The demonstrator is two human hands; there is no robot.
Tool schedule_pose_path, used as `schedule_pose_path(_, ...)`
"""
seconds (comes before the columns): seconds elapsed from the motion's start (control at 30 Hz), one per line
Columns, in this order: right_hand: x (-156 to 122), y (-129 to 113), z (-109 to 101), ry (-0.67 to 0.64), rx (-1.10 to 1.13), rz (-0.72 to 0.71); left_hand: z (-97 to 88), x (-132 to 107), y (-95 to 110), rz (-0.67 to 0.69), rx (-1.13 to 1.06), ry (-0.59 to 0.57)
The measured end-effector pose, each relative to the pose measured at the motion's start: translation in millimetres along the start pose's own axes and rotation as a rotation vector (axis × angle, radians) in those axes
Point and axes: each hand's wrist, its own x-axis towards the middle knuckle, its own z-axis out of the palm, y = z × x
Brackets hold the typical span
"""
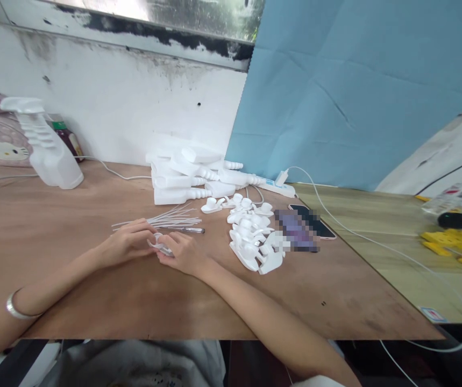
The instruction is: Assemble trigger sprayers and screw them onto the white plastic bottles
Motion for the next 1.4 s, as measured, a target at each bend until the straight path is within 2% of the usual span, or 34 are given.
schedule_pose_path(0.13, -4, 3, 2, 0.008, 0.021, 0.059, 4.1, -1, 2, -0.049, 0.049, 0.031)
schedule_pose_path(0.37, -5, 2, 4, -0.010, 0.041, 0.078, 3.2, 0, 2, -0.042, 0.094, 0.004)
schedule_pose_path(0.73, -4, 0, 2, -0.026, 0.048, 0.134, 2.1, 1, -1, -0.110, 0.091, -0.021)
schedule_pose_path(0.93, -3, 0, 1, -0.034, 0.045, 0.103, 1.3, 1, 0, -0.077, 0.136, -0.034)
schedule_pose_path(1.1, -3, 1, 1, -0.052, 0.042, 0.073, 0.0, 2, 4, 0.008, 0.312, -0.033)
schedule_pose_path(1.4, -3, 2, 0, -0.050, 0.033, 0.072, -0.1, 4, 12, -0.025, 0.416, -0.066)
